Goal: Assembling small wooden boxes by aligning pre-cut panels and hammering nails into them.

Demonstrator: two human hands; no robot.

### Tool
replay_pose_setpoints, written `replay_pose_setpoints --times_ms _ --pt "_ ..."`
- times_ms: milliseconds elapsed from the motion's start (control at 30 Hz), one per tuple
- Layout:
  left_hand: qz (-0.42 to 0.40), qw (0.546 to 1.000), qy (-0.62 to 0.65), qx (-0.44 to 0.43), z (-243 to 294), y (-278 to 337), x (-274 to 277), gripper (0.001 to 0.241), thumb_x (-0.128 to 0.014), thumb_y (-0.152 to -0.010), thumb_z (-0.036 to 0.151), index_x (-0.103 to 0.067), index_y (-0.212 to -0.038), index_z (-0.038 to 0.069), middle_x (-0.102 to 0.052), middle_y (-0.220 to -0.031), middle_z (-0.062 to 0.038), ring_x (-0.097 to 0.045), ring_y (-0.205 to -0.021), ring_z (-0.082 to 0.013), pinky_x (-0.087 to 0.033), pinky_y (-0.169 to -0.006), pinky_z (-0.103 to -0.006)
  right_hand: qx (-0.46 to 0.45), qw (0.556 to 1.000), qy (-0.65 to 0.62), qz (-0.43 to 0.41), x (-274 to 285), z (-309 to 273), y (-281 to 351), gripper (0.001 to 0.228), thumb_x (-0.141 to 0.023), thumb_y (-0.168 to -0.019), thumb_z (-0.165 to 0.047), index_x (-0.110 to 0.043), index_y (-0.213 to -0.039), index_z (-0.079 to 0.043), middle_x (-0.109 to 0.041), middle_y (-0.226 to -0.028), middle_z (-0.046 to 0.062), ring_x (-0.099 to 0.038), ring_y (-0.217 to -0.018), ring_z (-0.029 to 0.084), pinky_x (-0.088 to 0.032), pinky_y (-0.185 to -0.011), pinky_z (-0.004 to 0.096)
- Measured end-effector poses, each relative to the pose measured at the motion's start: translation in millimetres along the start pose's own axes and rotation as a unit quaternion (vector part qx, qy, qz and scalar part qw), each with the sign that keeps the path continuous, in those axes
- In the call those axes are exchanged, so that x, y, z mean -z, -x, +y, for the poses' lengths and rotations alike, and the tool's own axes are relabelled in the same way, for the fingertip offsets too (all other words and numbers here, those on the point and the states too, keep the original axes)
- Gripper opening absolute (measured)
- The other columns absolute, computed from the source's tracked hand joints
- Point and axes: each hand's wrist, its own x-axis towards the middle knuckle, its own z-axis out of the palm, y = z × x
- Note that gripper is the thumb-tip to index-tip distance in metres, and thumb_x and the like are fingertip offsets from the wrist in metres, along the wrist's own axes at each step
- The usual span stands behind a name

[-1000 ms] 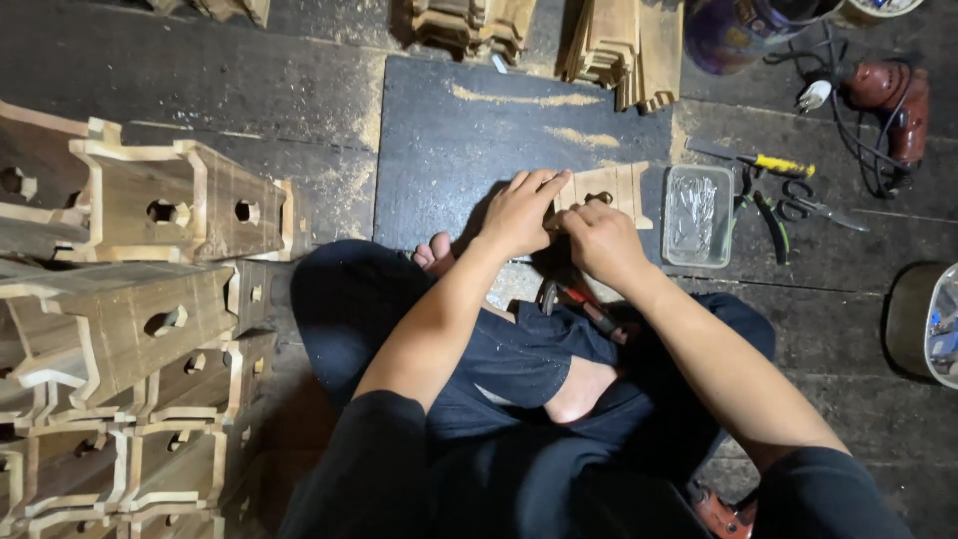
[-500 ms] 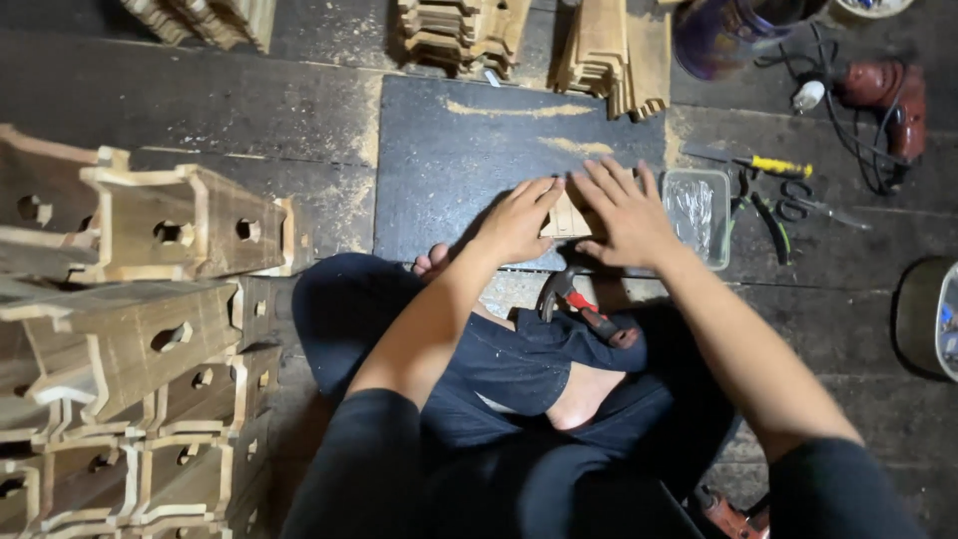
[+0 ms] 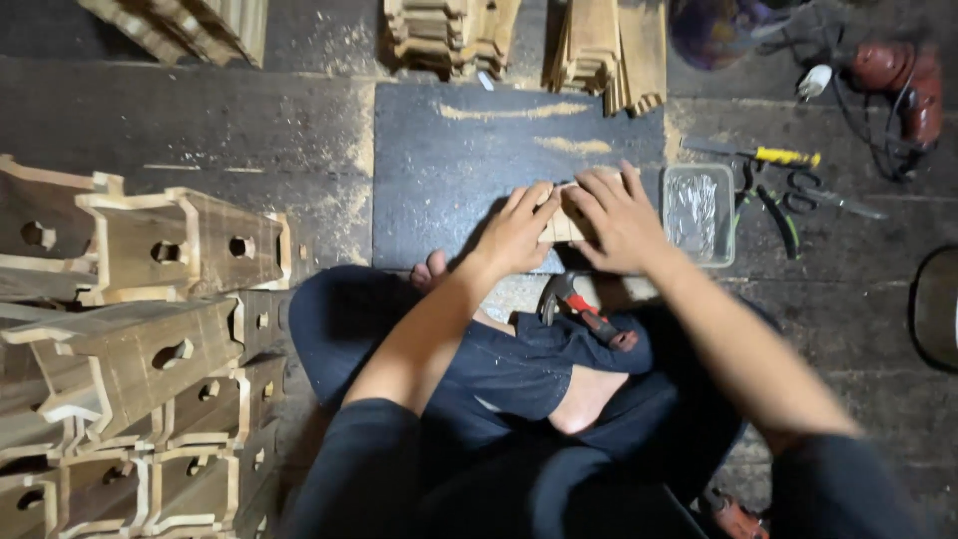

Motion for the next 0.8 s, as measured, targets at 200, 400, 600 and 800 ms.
replay_pose_setpoints --times_ms 200,400,600,800 --pt "-0.014 0.999 -0.02 0.036 0 -3 0 0.082 -0.082 -0.069 0.025 -0.062 -0.146 0.003 -0.061 -0.137 -0.02 -0.062 -0.121 -0.0416 -0.066 -0.089 -0.0484 -0.243 0.956 -0.05 -0.158 38 -99 57 0.062 -0.075 -0.083 -0.061 -0.061 -0.124 -0.016 -0.063 -0.114 0.012 -0.07 -0.104 0.039 -0.054 -0.081 0.055" --pt "-0.069 0.993 -0.022 0.09 9 -6 9 0.08 -0.08 -0.073 0.026 -0.059 -0.148 0.006 -0.057 -0.143 -0.014 -0.057 -0.129 -0.0365 -0.068 -0.087 -0.0499 -0.24 0.895 -0.024 -0.376 -9 -107 72 0.052 -0.061 -0.088 -0.035 -0.066 -0.134 -0.012 -0.077 -0.099 0.02 -0.078 -0.09 0.044 -0.06 -0.07 0.058" --pt "-0.091 0.99 -0.008 0.11 2 -5 2 0.079 -0.079 -0.076 0.027 -0.058 -0.15 0.008 -0.054 -0.147 -0.011 -0.054 -0.132 -0.037 -0.067 -0.087 -0.0531 -0.249 0.872 -0.044 -0.419 24 -107 74 0.079 -0.057 -0.088 -0.026 -0.034 -0.163 -0.019 -0.067 -0.129 0.027 -0.076 -0.103 0.051 -0.06 -0.08 0.062" --pt "-0.08 0.989 -0.01 0.121 4 0 2 0.074 -0.076 -0.078 0.027 -0.06 -0.148 0.01 -0.054 -0.145 -0.01 -0.052 -0.132 -0.0353 -0.068 -0.075 -0.0574 -0.382 0.81 -0.391 -0.212 121 -105 61 0.077 -0.079 -0.082 -0.024 -0.052 -0.151 -0.004 -0.071 -0.114 0.044 -0.064 -0.119 0.062 -0.05 -0.102 0.067"
